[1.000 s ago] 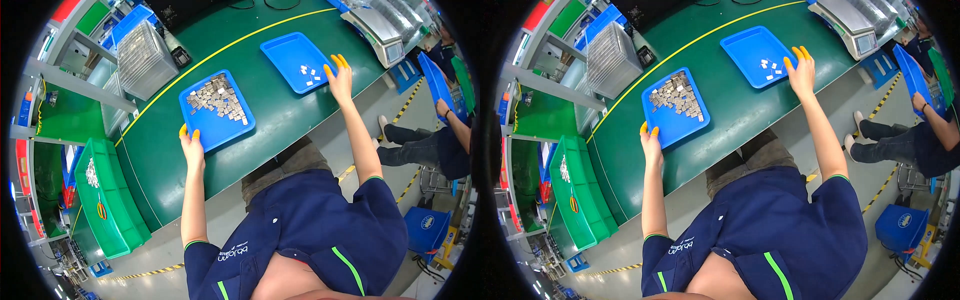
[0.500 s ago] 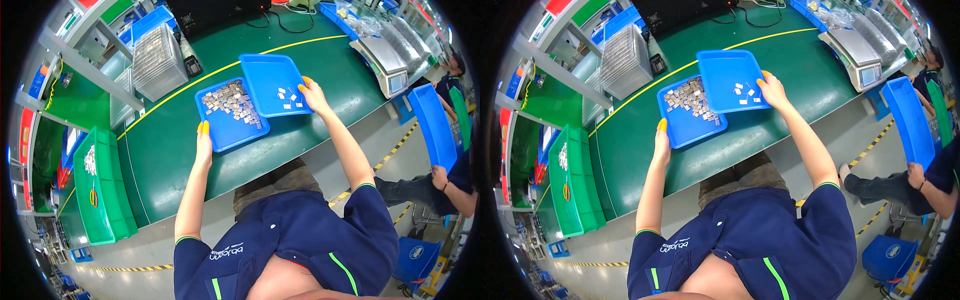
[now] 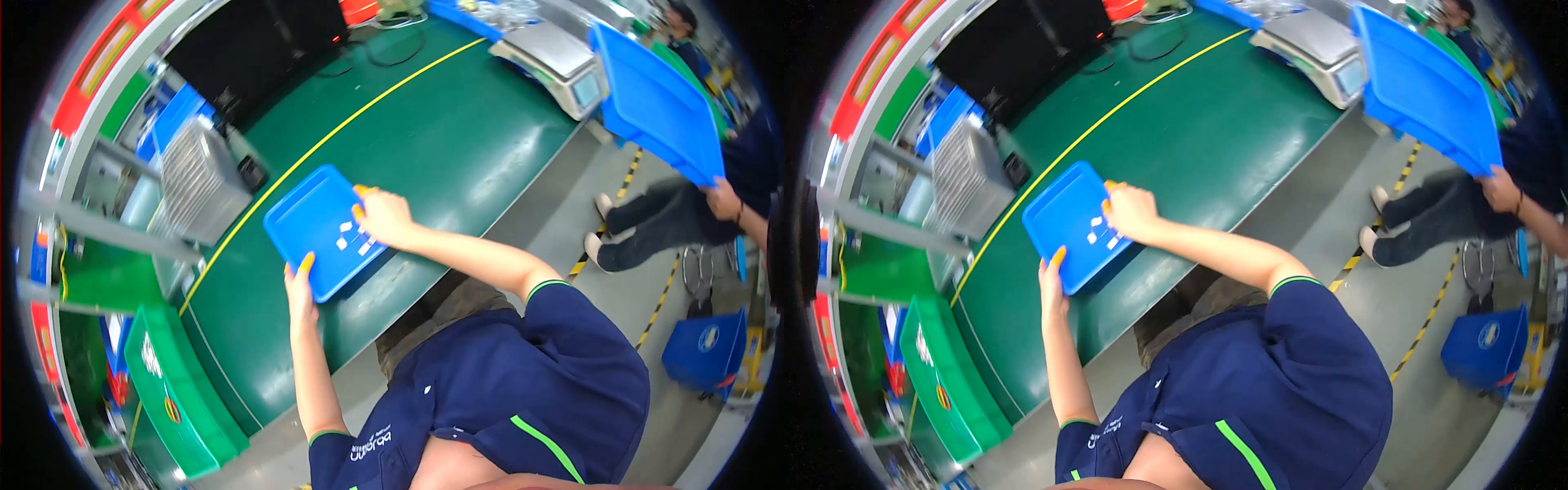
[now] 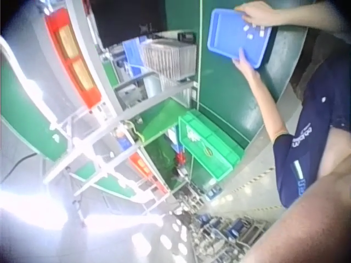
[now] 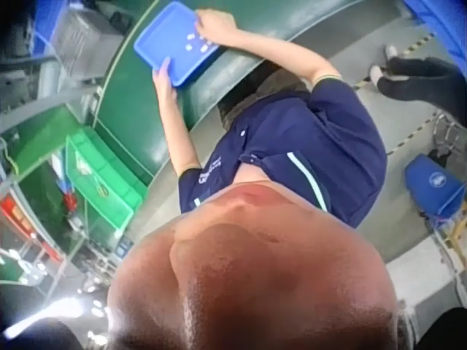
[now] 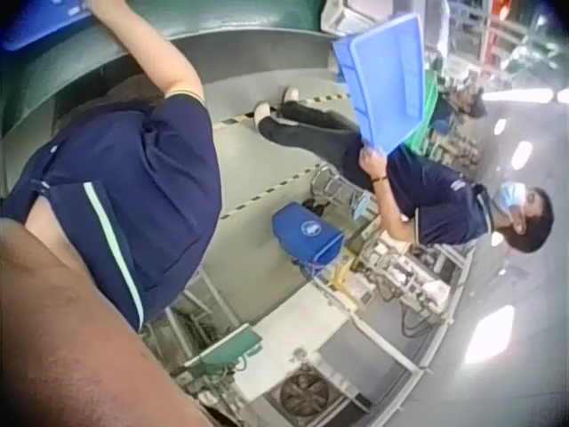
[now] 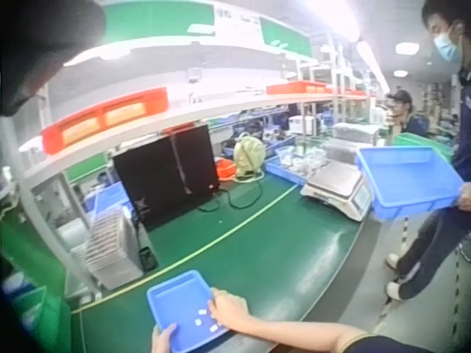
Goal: The person sorts electronic components into plastic trays and blue bins by hand at an assembly line station.
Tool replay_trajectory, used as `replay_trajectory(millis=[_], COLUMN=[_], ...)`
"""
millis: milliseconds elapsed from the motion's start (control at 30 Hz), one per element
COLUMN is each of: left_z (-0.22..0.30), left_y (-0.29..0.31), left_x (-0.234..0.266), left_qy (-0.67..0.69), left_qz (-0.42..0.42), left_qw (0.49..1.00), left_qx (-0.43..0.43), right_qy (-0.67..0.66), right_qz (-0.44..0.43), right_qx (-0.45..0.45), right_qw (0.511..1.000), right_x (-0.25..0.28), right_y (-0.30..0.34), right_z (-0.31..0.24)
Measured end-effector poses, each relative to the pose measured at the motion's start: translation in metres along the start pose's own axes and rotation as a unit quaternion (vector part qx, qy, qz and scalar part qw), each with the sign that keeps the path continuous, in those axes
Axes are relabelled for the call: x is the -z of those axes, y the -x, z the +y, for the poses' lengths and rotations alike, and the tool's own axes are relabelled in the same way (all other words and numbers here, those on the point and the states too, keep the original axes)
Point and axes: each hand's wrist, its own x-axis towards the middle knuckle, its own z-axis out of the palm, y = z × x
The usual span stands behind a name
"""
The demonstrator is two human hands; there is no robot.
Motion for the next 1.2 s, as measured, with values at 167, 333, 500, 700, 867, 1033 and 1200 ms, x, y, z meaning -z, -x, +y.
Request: replay_trajectory(millis=[167,333,500,700,867,1033,1200], left_z=[0.005,0.013,0.006,0.0,0.001,0.007,0.025], left_y=[0.005,0.012,0.012,0.015,0.022,0.024,0.017], left_x=[-0.009,-0.01,-0.013,-0.011,0.002,-0.001,-0.017], left_qy=[-0.006,0.039,0.047,0.06,0.057,0.03,0.03], left_qz=[-0.033,-0.045,-0.036,-0.02,0.018,0.053,0.106], left_qw=[0.999,0.998,0.998,0.997,0.997,0.998,0.992], left_qx=[-0.024,0.004,0.008,-0.039,-0.051,-0.017,0.057], right_qy=[-0.092,-0.143,-0.203,-0.237,-0.106,0.005,0.23], right_qz=[0.121,0.017,0.068,-0.004,0.129,0.17,0.408], right_qx=[0.069,0.01,0.054,0.065,0.116,0.178,-0.022], right_qw=[0.986,0.989,0.975,0.969,0.979,0.969,0.883], right_x=[-0.025,-0.015,-0.022,0.022,0.061,0.083,0.193], right_y=[-0.006,-0.005,-0.005,-0.015,-0.045,-0.141,-0.343], right_z=[0.026,0.02,0.029,0.061,0.127,0.169,0.258])
